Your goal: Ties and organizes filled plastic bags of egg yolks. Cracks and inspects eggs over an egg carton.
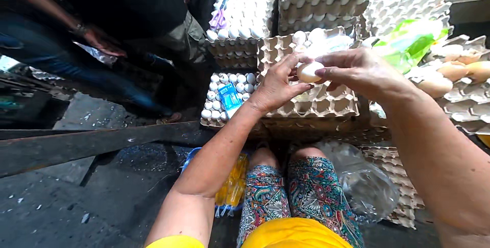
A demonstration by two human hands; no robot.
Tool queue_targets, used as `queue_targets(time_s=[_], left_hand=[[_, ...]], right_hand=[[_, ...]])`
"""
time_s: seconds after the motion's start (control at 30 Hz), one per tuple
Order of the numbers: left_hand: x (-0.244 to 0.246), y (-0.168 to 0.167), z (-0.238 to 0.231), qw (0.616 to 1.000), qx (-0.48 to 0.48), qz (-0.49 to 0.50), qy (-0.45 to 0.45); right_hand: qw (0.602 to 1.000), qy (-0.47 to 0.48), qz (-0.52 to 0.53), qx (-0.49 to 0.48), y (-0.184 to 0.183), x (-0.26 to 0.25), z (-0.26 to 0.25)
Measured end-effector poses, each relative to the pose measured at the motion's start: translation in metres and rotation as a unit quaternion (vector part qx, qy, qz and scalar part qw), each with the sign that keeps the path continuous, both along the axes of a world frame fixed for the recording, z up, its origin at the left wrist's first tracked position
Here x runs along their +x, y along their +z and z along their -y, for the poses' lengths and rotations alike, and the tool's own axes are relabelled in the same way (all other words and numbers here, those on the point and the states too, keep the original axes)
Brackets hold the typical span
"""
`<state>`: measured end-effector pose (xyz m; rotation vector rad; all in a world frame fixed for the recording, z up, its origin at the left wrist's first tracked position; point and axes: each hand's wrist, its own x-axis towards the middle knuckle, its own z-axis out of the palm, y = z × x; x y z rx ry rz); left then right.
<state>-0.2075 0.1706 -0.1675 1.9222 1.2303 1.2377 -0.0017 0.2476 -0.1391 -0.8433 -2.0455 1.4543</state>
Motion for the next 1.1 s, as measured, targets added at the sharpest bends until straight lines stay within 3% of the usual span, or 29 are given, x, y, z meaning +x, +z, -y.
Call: queue_targets(time_s=[0.13, 0.33, 0.53, 0.87, 1.1], left_hand=[[-0.001, 0.014, 0.003, 0.997, -0.071, 0.017, 0.016], [-0.005, 0.016, -0.003, 0.995, -0.091, 0.002, 0.048], [-0.003, 0.005, -0.008, 0.995, -0.027, -0.080, 0.061], [0.012, -0.012, -0.007, 0.970, 0.076, -0.198, 0.123], [0.013, -0.018, -0.007, 0.964, 0.098, -0.213, 0.129]], right_hand=[[1.000, -0.010, -0.007, 0.012, -0.003, -0.004, 0.000], [0.993, -0.015, -0.001, 0.120, -0.016, -0.009, -0.002], [0.971, -0.031, 0.029, 0.237, -0.032, -0.006, -0.003], [0.963, -0.080, 0.019, 0.258, -0.052, -0.008, 0.003], [0.944, -0.063, 0.003, 0.323, -0.060, -0.008, -0.002]])
